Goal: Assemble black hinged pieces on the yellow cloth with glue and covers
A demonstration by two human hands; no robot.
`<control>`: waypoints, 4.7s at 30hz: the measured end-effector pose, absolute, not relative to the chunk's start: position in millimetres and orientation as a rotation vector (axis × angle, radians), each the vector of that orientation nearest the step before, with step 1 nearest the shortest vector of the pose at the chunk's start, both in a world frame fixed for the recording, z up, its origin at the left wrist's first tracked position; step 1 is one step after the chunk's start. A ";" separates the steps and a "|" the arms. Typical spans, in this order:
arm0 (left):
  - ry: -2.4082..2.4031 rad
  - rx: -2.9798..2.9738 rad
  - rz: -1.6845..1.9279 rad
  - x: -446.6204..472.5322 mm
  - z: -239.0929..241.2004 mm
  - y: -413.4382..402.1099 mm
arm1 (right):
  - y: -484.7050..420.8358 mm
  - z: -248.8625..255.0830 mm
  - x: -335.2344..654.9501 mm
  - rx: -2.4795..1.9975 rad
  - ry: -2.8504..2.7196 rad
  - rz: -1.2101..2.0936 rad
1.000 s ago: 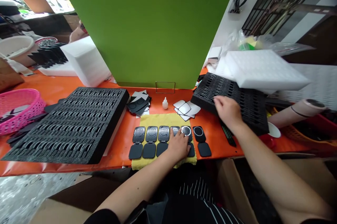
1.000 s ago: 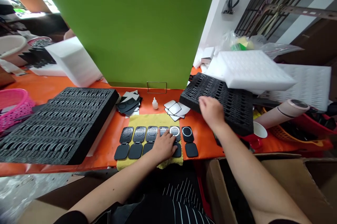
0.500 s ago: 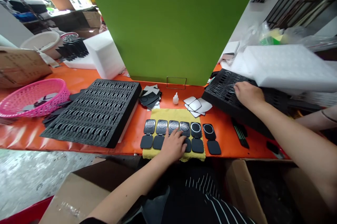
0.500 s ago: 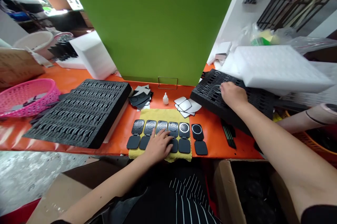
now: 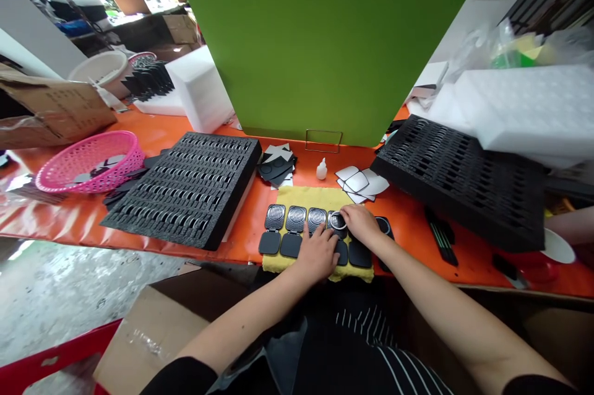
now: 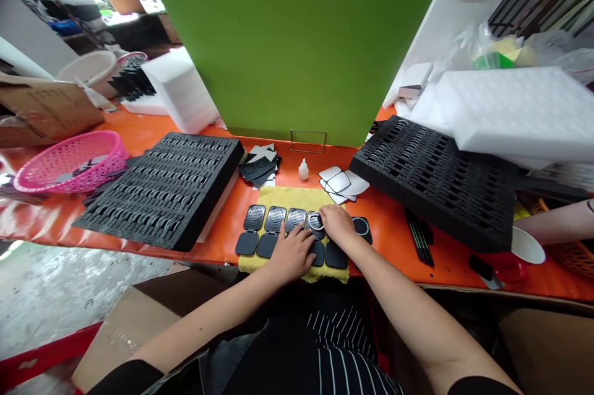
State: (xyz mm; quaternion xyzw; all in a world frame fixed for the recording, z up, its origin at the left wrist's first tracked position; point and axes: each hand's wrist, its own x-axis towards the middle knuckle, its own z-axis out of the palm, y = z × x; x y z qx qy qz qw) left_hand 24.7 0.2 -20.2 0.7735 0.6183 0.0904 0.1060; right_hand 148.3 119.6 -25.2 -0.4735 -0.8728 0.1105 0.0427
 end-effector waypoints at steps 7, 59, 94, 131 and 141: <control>1.804 2.292 0.189 24.9 -17.8 2.9 | 116.8 -23.7 145.1 -1.485 -2.674 0.281; 1.977 2.117 0.241 -12.1 -16.6 -15.0 | 115.3 -23.5 89.8 -1.398 -2.624 0.453; 2.052 2.044 0.397 -30.5 -6.8 -27.8 | 305.2 98.7 295.8 -1.952 -2.466 0.067; 2.126 1.939 0.412 -57.8 -17.3 -12.7 | 149.8 53.0 138.2 -1.161 -2.383 0.240; 2.187 1.928 0.511 -66.5 -11.0 -11.7 | 306.6 94.9 298.0 -2.064 -2.093 0.095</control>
